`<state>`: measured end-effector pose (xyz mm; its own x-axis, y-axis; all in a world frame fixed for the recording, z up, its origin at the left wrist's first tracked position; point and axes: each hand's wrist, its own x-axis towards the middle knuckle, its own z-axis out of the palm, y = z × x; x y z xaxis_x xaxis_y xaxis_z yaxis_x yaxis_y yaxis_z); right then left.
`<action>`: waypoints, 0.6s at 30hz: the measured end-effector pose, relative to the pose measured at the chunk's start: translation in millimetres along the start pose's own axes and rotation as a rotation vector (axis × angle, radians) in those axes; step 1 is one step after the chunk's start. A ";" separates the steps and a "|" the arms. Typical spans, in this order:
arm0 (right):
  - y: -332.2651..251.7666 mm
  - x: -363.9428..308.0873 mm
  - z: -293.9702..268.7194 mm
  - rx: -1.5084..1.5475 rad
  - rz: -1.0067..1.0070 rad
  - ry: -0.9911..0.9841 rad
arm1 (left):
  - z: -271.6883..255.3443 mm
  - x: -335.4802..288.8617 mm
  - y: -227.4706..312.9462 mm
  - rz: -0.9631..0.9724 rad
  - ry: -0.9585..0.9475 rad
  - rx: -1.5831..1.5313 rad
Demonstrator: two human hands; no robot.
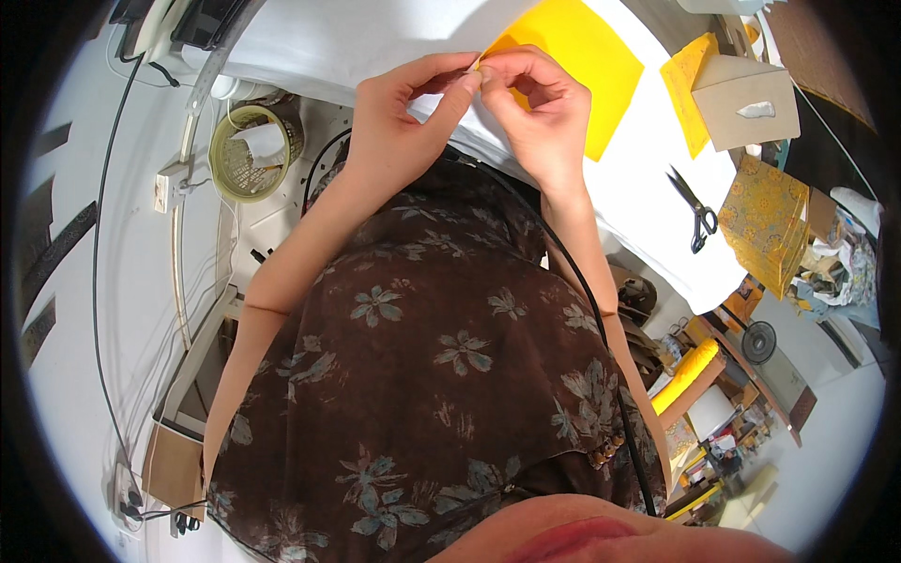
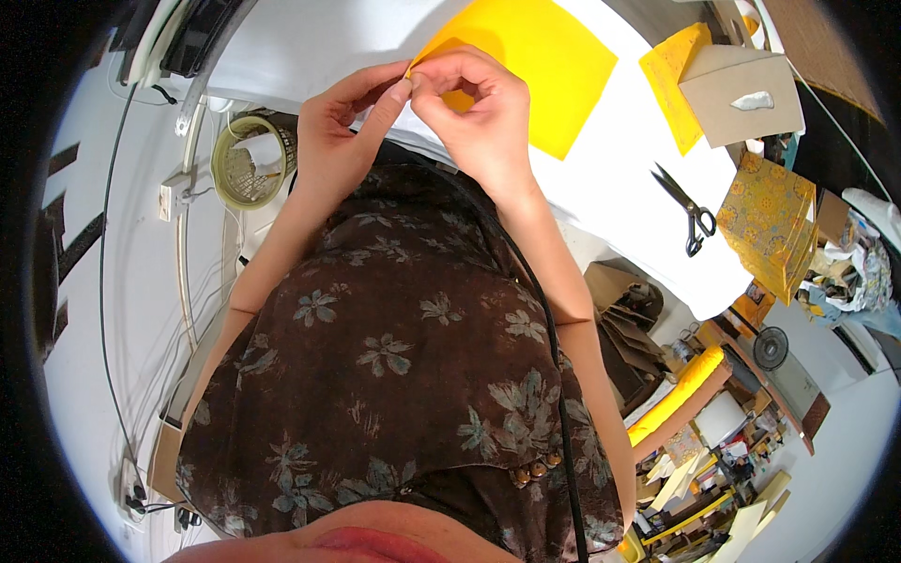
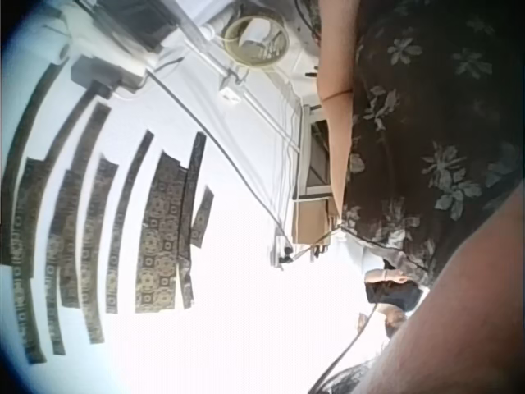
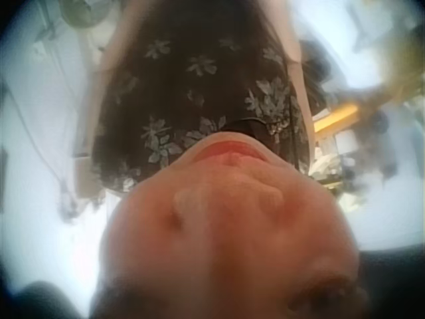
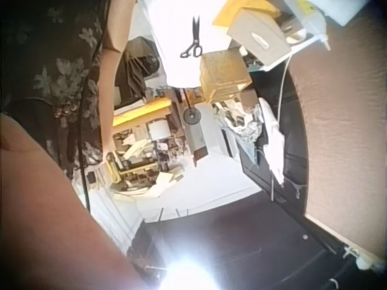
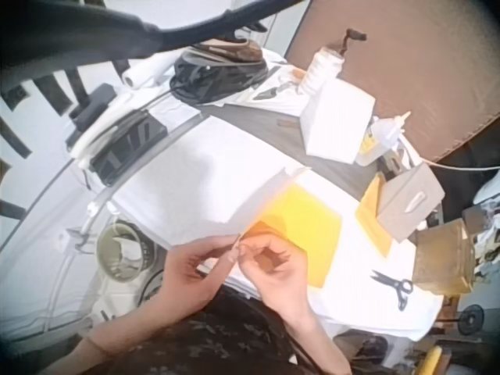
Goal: The person irons a yellow fabric piece, then uses scissors to trim its edges. They repeat this process, cutting and ironing the fabric multiple times to refine its shape.
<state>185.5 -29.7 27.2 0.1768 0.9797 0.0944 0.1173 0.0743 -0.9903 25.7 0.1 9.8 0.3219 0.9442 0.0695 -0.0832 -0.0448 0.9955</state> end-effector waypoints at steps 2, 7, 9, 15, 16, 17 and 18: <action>0.7 0.5 -1.0 -0.079 -0.035 -0.009 | -2.7 1.2 4.0 0.047 0.001 0.120; -0.2 1.3 -2.0 -0.163 -0.073 -0.037 | -10.6 2.8 11.9 0.096 -0.048 0.315; -1.0 1.1 -1.6 -0.157 -0.065 -0.036 | -11.1 2.7 12.6 0.050 -0.049 0.282; 3.0 1.0 -6.5 0.066 -0.015 -0.045 | -12.5 5.3 2.9 -0.105 -0.021 0.052; 4.5 1.1 -8.4 0.115 -0.002 -0.039 | -13.0 6.0 2.3 -0.135 -0.011 0.007; 5.7 1.2 -11.0 0.138 -0.003 -0.050 | -13.9 6.9 3.6 -0.150 -0.008 -0.024; 6.5 1.2 -13.9 0.162 -0.004 -0.062 | -14.9 8.2 5.9 -0.165 -0.004 -0.055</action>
<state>200.1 -30.6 22.2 0.1157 0.9885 0.0972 -0.0416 0.1026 -0.9939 13.8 12.4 15.2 0.3394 0.9359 -0.0946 -0.0805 0.1291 0.9884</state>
